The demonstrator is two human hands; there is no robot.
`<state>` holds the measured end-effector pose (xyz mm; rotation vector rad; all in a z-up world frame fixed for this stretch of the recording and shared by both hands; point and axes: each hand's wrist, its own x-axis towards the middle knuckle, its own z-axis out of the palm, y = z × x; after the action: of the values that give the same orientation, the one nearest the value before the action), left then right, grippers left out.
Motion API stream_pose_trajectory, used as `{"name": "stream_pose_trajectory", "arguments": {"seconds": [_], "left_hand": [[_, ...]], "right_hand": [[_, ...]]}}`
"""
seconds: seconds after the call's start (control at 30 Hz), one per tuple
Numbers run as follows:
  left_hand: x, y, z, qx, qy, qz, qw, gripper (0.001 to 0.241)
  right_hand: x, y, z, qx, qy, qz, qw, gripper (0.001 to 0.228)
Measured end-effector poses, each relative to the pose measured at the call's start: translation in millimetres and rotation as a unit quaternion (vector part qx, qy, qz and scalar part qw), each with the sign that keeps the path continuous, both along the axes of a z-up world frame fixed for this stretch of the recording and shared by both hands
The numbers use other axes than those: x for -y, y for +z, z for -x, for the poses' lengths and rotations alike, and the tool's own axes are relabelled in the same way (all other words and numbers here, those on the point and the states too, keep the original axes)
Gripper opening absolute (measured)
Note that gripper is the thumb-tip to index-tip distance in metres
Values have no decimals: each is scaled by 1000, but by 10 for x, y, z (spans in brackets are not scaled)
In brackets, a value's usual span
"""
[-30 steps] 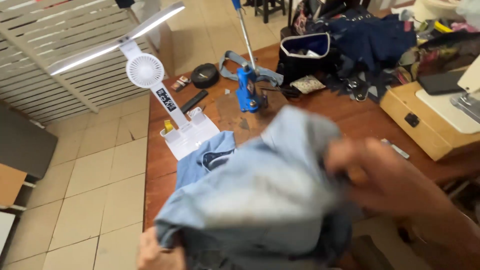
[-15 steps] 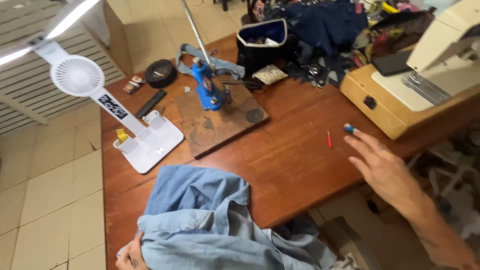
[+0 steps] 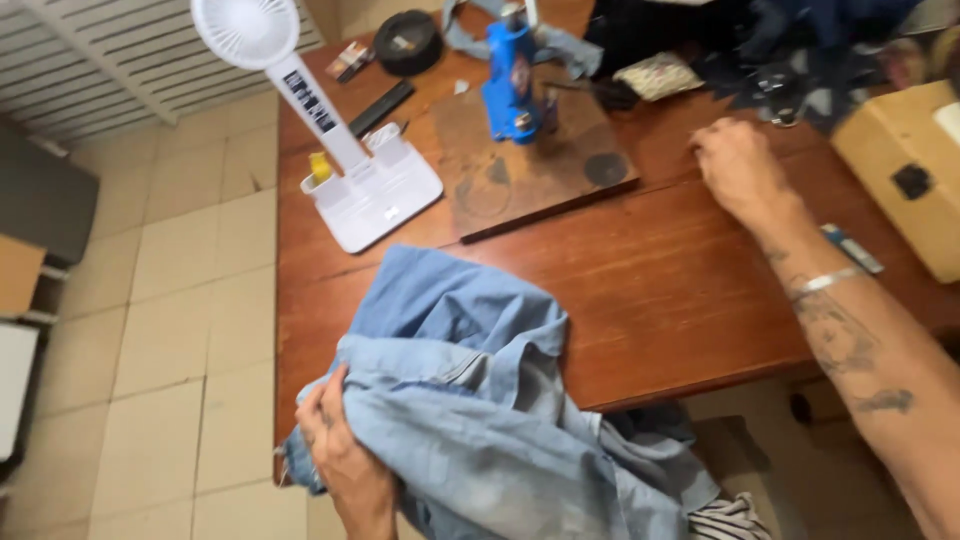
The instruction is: Using a small tool to pick at the seams of denim jeans on a workbench
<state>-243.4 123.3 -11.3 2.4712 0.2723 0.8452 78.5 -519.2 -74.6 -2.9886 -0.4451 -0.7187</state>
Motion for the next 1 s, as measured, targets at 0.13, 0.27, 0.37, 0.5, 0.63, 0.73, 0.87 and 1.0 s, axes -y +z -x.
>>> {"name": "stream_pose_trajectory", "arguments": {"seconds": [0.13, 0.27, 0.37, 0.5, 0.63, 0.73, 0.87, 1.0], "left_hand": [[-440, 540, 335, -164, -178, 120, 963, 101], [-224, 1484, 358, -125, -205, 165, 957, 57], [-71, 1497, -19, -31, -268, 93, 958, 53], [17, 1183, -321, -140, -314, -64, 937, 65], [-88, 742, -202, -165, -318, -178, 917, 64], [10, 1170, 101, -10, -328, -135, 935, 17], [56, 1993, 595, 117, -326, 13, 938, 15], [-16, 1965, 473, 14, -435, 135, 890, 22]], "right_hand": [[-938, 710, 870, -17, 54, -47, 997, 32], [-2130, 1257, 2075, -224, 221, -254, 915, 62], [-2721, 850, 2340, -166, 318, -257, 897, 47], [-2867, 770, 2361, -142, 243, -382, 881, 37], [-2288, 1538, 2499, -72, 109, -503, 854, 17], [-1771, 2148, 2834, 6, 83, -467, 880, 21], [-1329, 2616, 3095, -7, 35, -391, 920, 23], [-1088, 2859, 2950, -95, -7, -336, 937, 34]]}}
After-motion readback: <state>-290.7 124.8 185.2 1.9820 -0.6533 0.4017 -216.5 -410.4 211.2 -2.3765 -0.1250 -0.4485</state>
